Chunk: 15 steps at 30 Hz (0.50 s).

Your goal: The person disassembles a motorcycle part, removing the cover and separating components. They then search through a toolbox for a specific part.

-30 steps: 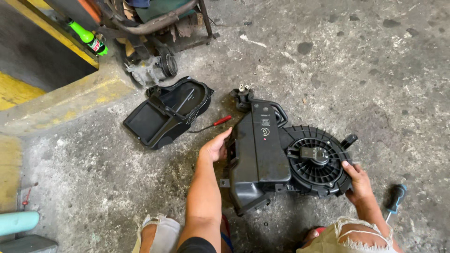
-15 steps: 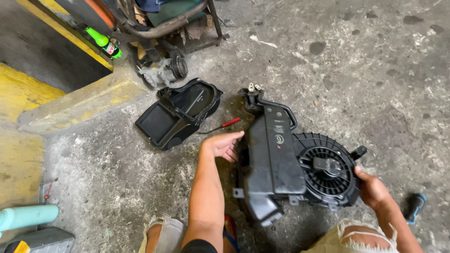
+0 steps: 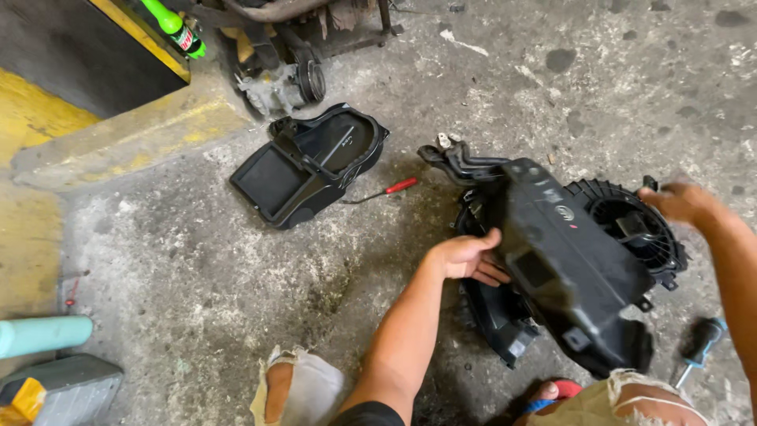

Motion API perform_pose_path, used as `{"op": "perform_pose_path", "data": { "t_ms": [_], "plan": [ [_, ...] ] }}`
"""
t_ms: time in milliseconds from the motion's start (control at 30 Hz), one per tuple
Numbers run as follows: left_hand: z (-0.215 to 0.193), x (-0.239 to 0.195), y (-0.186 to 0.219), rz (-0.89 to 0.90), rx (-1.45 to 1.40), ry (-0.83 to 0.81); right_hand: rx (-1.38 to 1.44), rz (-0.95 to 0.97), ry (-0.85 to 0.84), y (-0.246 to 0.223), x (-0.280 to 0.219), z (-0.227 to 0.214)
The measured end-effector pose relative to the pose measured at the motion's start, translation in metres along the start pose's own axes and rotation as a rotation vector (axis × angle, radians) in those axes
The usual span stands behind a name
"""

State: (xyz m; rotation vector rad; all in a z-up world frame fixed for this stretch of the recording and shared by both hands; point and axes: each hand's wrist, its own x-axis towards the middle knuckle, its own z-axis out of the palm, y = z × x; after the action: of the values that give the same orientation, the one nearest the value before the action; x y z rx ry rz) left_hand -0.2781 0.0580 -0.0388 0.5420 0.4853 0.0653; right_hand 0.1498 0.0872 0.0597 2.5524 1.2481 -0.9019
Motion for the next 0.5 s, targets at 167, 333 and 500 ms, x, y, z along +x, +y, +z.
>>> {"op": "perform_pose_path", "data": {
  "t_ms": [167,333,500],
  "plan": [
    [0.016,0.020,0.031,-0.181,0.365,-0.038,0.052,-0.326,-0.044,-0.110,-0.069,-0.017],
    [0.005,0.029,0.040,-0.209,0.438,-0.006,-0.191,-0.389,-0.047,-0.176,-0.100,0.016],
    [-0.015,0.053,0.038,-0.158,0.568,0.116,0.023,-0.321,0.154,-0.173,-0.108,0.040]
  ]
}}
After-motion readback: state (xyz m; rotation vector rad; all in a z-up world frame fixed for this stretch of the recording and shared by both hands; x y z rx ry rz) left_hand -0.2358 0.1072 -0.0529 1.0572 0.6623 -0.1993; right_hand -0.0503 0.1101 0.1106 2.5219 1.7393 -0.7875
